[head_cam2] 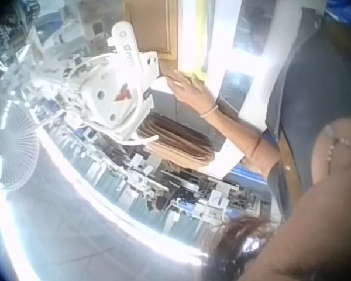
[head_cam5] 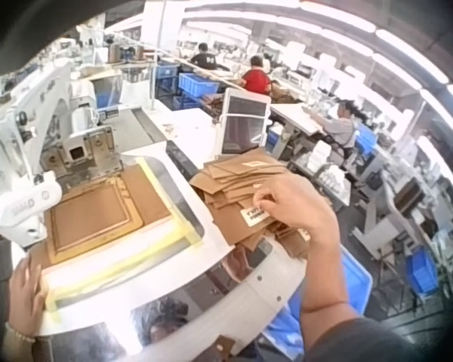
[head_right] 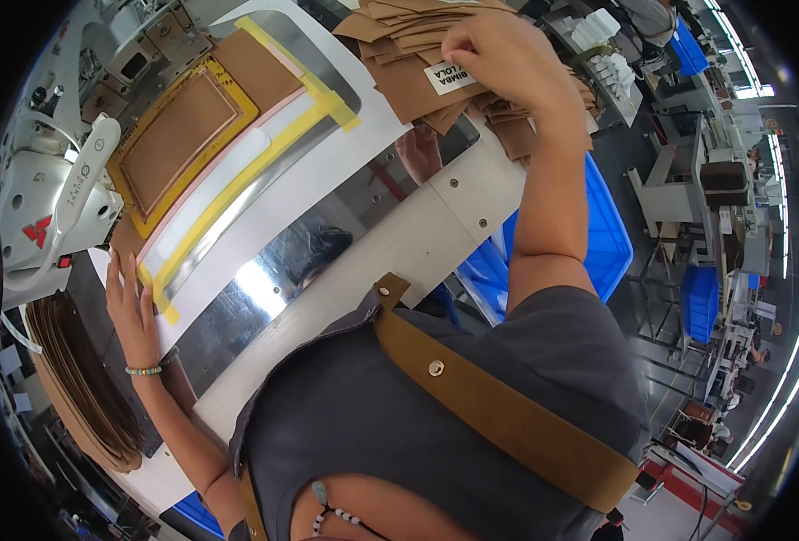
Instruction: Sewing leather panels and labels together using an industrial sewing machine.
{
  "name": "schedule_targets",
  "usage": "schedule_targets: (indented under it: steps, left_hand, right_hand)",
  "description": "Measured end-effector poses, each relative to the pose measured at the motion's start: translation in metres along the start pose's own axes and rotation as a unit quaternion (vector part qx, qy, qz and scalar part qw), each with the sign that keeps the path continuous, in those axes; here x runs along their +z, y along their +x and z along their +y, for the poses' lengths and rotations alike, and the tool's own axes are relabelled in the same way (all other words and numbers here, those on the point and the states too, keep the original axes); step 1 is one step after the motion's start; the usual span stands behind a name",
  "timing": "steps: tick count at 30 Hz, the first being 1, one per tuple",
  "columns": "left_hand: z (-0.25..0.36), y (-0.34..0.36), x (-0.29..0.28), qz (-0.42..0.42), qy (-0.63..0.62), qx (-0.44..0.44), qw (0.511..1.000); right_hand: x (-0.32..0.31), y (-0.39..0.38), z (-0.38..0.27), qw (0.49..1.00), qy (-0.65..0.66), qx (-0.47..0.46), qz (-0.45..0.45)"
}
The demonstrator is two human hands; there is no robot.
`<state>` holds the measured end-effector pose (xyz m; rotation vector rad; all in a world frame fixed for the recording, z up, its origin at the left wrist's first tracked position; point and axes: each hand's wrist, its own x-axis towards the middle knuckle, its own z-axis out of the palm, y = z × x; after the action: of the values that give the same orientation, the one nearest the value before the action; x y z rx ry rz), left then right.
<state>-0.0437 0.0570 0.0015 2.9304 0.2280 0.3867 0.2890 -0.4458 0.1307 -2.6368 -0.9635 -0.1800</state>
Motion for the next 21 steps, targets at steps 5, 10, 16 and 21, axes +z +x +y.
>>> schedule_targets:
  steps: [5,10,16,21]
  left_hand:
    - [-0.002,-0.001,0.001,0.006,0.004,0.000,1.000]
    - [-0.004,-0.001,0.003,-0.002,0.016,0.002,1.000]
    - [-0.003,-0.001,0.002,0.001,0.009,0.004,1.000]
    - [-0.004,0.002,0.005,0.037,-0.016,0.024,0.999]
  right_hand:
    - [0.054,-0.008,0.006,0.982,-0.152,0.111,-0.036]
    - [0.030,-0.011,0.019,0.996,-0.034,0.066,-0.058]
    - [-0.026,0.030,-0.020,0.937,0.335,-0.097,0.002]
    - [0.026,0.101,-0.089,0.967,0.231,-0.104,-0.005]
